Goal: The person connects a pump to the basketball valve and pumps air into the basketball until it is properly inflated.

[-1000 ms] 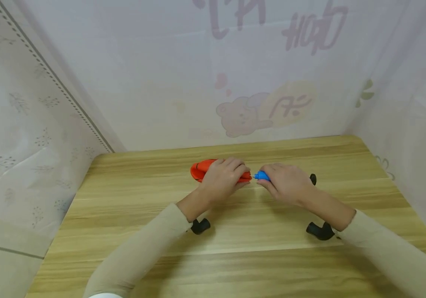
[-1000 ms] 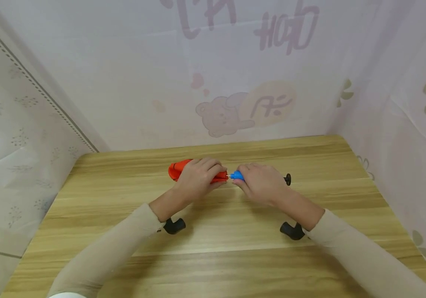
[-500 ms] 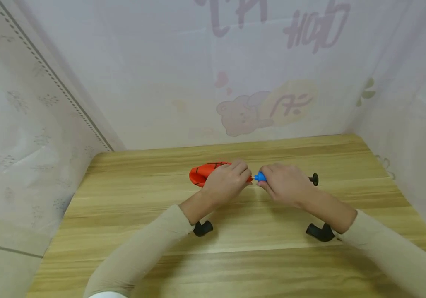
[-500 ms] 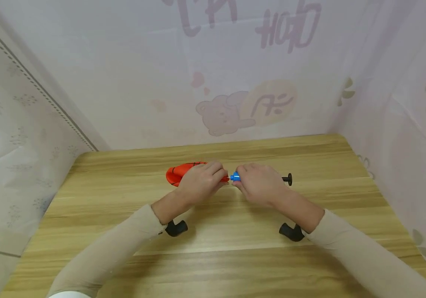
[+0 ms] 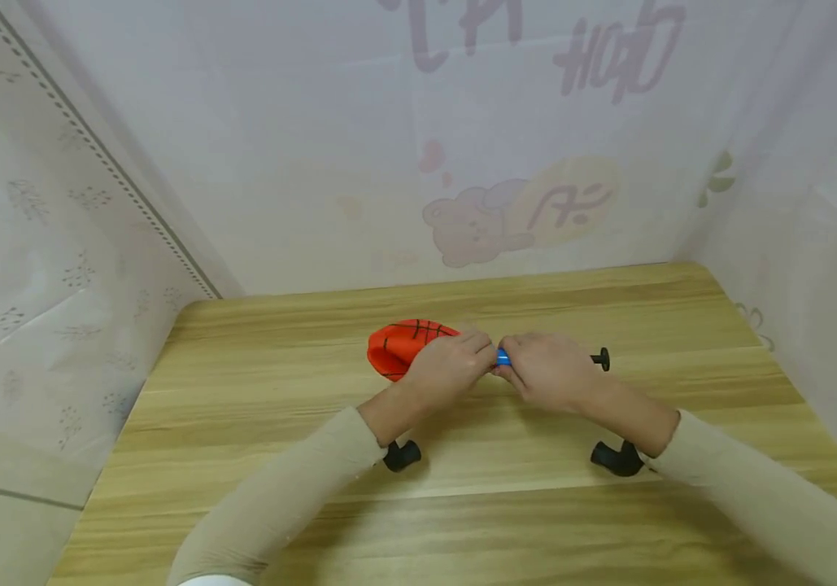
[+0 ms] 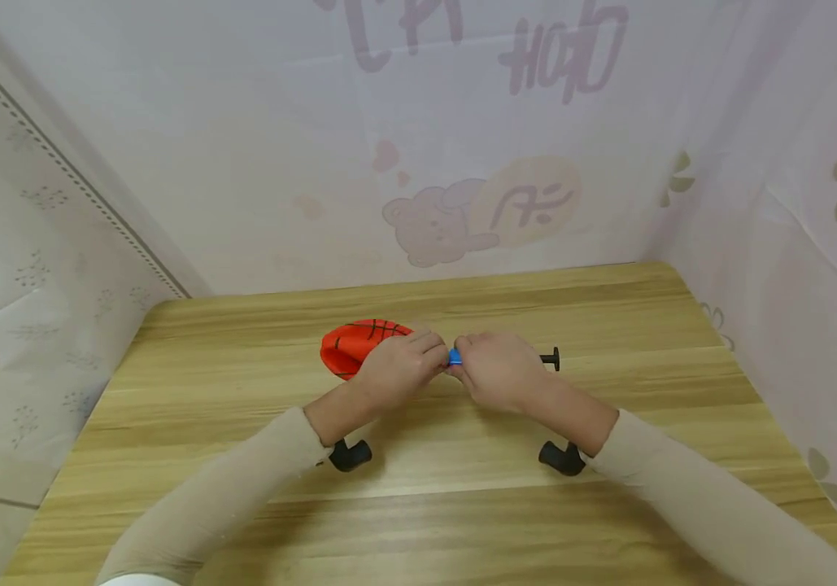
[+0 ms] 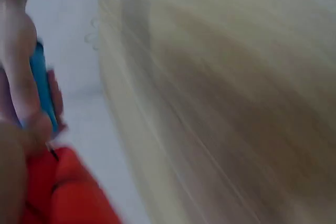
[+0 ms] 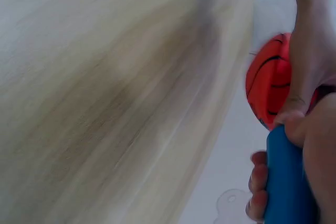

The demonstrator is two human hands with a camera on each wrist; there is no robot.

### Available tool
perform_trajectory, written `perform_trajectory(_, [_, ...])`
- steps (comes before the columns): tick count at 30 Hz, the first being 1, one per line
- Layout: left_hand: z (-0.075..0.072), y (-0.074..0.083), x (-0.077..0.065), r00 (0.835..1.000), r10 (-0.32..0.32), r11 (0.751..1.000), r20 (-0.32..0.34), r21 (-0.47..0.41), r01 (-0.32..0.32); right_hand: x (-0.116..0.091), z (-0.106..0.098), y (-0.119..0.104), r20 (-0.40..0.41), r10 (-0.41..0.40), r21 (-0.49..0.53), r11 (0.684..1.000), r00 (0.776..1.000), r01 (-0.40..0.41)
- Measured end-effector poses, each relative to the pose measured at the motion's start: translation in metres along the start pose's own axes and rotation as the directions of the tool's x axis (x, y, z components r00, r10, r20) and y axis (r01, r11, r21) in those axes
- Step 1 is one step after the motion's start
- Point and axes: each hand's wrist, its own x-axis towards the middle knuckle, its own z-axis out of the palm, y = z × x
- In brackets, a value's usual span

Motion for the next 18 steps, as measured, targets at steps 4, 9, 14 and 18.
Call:
perform_trajectory(4, [0.0, -0.008, -0.001, 0.998, -0.058, 0.994, -0.025, -0.097, 0.056, 0.003, 0.002, -0.003, -0.012, 0.024, 0.004, 1.0, 1.0, -0.024])
perform_trajectory(9, [-0.001, -0.014, 0.004, 0.997, -0.071, 0.992, 0.011, -0.101, 0.071, 0.0, -0.001, 0.003, -0.012, 0.059, 0.051, 0.997, 0.998, -0.058])
perform_trajectory(14, [-0.012, -0.018, 0.007, 0.991, -0.084, 0.995, 0.1, -0.053, 0.09, -0.001, -0.004, 0.008, -0.044, 0.076, 0.089, 0.994, 0.996, -0.071])
perform_trajectory(18, [-0.02, -0.022, 0.007, 0.984, -0.102, 0.994, 0.147, -0.019, 0.106, -0.001, -0.007, 0.009, -0.069, 0.052, 0.083, 0.995, 0.996, -0.046])
